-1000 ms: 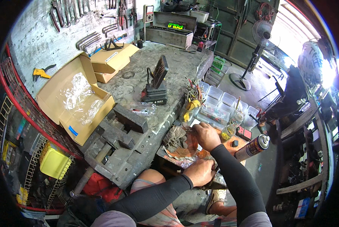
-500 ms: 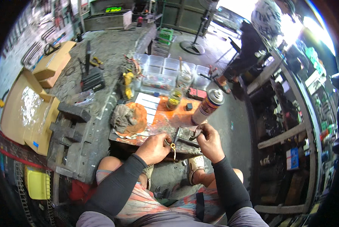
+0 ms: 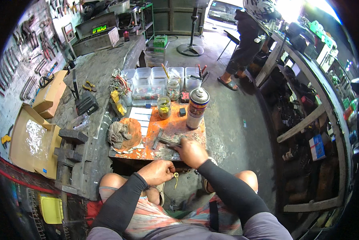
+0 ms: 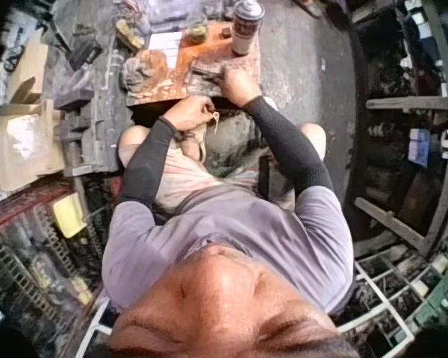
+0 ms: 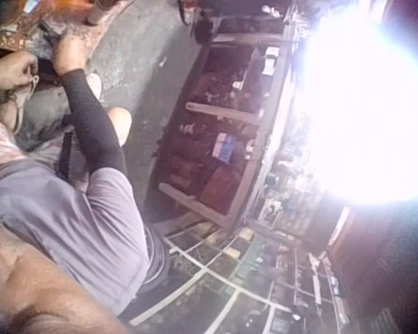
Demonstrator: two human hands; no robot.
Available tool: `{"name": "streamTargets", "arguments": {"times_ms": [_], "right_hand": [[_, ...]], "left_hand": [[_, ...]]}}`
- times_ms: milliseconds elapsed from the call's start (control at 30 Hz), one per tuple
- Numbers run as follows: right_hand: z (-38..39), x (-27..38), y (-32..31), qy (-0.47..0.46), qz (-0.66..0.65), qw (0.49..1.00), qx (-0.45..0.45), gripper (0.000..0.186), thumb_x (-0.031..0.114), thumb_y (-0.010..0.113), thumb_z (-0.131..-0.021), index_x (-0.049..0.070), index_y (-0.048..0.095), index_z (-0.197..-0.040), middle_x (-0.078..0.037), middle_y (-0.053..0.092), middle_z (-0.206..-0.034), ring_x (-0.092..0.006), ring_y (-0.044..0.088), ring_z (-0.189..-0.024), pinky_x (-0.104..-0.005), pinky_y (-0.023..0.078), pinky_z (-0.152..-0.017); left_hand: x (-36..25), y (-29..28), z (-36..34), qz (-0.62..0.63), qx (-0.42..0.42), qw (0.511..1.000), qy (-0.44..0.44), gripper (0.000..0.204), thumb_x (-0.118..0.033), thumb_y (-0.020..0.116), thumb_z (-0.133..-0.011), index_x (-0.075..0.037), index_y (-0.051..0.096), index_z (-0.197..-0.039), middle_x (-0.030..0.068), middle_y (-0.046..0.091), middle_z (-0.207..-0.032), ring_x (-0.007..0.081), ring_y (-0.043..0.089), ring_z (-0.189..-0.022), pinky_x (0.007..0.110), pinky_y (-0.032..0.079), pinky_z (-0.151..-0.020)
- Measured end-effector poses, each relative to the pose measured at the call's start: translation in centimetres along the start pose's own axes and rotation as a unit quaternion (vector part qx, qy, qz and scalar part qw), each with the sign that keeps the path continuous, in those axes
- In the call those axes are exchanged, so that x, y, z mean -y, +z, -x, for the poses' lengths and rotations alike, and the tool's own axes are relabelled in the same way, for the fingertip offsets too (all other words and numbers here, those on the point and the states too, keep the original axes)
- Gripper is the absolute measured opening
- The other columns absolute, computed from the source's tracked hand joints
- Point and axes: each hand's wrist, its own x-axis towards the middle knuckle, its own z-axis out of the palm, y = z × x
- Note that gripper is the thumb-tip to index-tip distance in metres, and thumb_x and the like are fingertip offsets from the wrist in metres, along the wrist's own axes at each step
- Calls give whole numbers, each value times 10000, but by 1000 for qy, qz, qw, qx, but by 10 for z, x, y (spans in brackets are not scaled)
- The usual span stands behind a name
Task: The person sits on the floor in a workshop and works on small metal parts using a bench vise, pliers, and a spray can. They repeatedly clamp a part in the vise, manipulate it with pliers, and apply spray, then remove and inspect the part.
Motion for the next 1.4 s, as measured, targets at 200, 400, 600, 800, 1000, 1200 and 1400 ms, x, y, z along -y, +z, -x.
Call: {"name": "streamTargets", "arguments": {"times_ms": [200, 400, 600, 800, 1000, 1200, 1400], "right_hand": [[-18, 47, -23, -84, -116, 976, -163, 204, 220, 754, -963, 26, 761, -1024, -245, 727, -959, -450, 736, -893, -533, 604, -802], [48, -2, -80, 84, -282, 955, -44, 345, 51, 631, -965, -5, 772, -1274, -227, 775, -1108, -323, 773, -957, -391, 606, -902], [80, -26, -81, 231, -568, 788, 46, 345, 81, 618, -1057, -45, 687, -1370, -62, 749, -1093, -130, 689, -930, -313, 577, -881], [75, -30, -74, 162, -558, 813, 41, 251, 210, 706, -1092, -2, 716, -1226, -1, 721, -1043, -91, 643, -964, -303, 537, -905], [64, -14, -76, 106, -577, 809, 34, 210, 198, 645, -1092, 6, 697, -1161, -22, 698, -988, -130, 684, -926, -333, 579, -835], [59, -12, -83, 108, -514, 850, 36, 261, 238, 599, -1094, -17, 653, -1095, -144, 716, -929, -316, 729, -877, -445, 587, -810], [31, 6, -88, -68, -135, 988, 18, 228, 155, 671, -1001, -42, 655, -1115, -283, 683, -994, -507, 666, -962, -572, 547, -884]], "left_hand": [[24, 11, 5, -20, -129, 991, 16, 258, -187, 765, -927, 17, 752, -1085, 239, 780, -974, 407, 769, -963, 472, 598, -884], [-4, 12, -15, 35, -167, 985, 24, 183, -157, 759, -977, 14, 749, -1041, 215, 783, -995, 394, 764, -943, 454, 594, -832], [-9, 24, -44, -43, -232, 971, 40, 201, -187, 742, -997, -12, 755, -1094, 204, 782, -1032, 421, 751, -990, 512, 595, -869], [-15, 10, -57, -123, -239, 961, 70, 163, -153, 771, -964, -21, 776, -1060, 189, 742, -1039, 417, 726, -1028, 505, 582, -897], [-8, 10, -68, -176, -272, 938, 122, 162, -149, 791, -941, -47, 776, -1066, 150, 728, -1045, 391, 698, -1046, 500, 563, -932], [-36, -7, -57, 91, -260, 942, 190, 279, -64, 831, -946, -15, 764, -1213, 105, 771, -1169, 222, 735, -1117, 374, 597, -961], [-28, -19, -60, 245, -211, 920, 220, 259, -53, 824, -989, 1, 748, -1230, 81, 789, -1131, 146, 740, -1043, 302, 618, -952]]}}
